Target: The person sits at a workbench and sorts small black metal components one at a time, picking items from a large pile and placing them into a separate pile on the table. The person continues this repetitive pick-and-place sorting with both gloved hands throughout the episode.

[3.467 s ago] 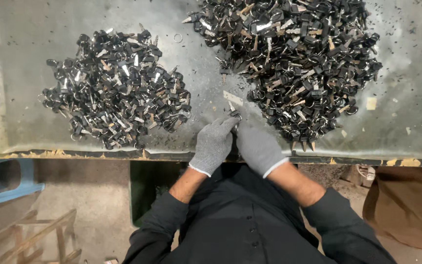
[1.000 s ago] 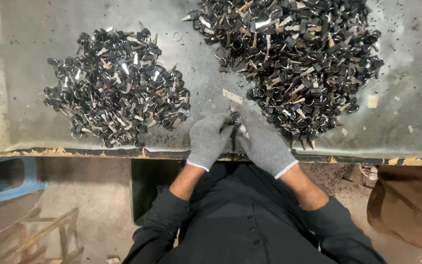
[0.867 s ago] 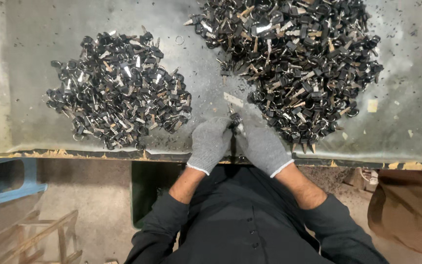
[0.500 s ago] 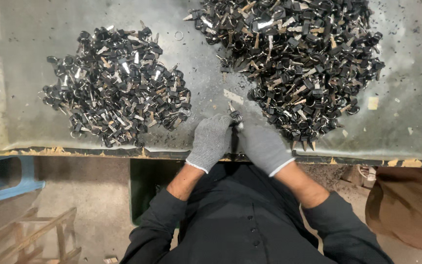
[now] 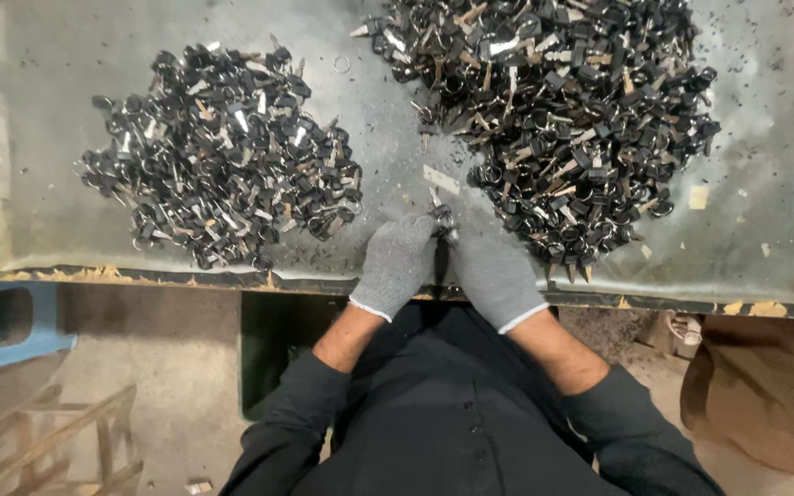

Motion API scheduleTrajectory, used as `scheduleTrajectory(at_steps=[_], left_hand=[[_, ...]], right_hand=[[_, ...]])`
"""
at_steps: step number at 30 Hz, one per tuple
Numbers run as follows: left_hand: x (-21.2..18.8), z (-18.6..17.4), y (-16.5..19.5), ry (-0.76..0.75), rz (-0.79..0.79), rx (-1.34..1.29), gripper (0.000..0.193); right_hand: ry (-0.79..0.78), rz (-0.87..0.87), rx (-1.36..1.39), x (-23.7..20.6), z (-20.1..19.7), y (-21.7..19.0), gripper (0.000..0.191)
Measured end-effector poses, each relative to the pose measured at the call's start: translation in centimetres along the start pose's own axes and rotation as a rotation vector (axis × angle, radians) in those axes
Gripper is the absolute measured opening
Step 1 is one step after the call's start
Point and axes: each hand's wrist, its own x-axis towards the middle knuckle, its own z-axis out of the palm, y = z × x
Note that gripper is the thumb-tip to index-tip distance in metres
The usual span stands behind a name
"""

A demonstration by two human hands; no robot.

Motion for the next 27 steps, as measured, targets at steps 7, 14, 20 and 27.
scheduleTrajectory(at_steps=[7, 14, 20, 27], left_hand=[[0.2, 0.0, -0.2, 0.012, 0.048, -0.005, 0.026], [-0.4, 0.6, 0.3, 0.033, -0.026, 0.041, 0.033], [-0.4, 0.3, 0.1, 0.04, -0.106, -0.052, 0.043], [-0.4, -0.4, 0.8, 0.101, -0.106, -0.11, 0.044]], right_hand=[[-0.097, -0.043, 0.017, 1.0, 0.9, 2.1, 0.047], [-0.019, 0.008, 0.08, 0.3, 0.5, 1.1, 0.026], [0.045, -0.104, -0.122, -0.4, -0.1, -0.2, 0.017], [-0.417, -0.065, 0.156, 2.7, -1.5, 1.0, 0.031]])
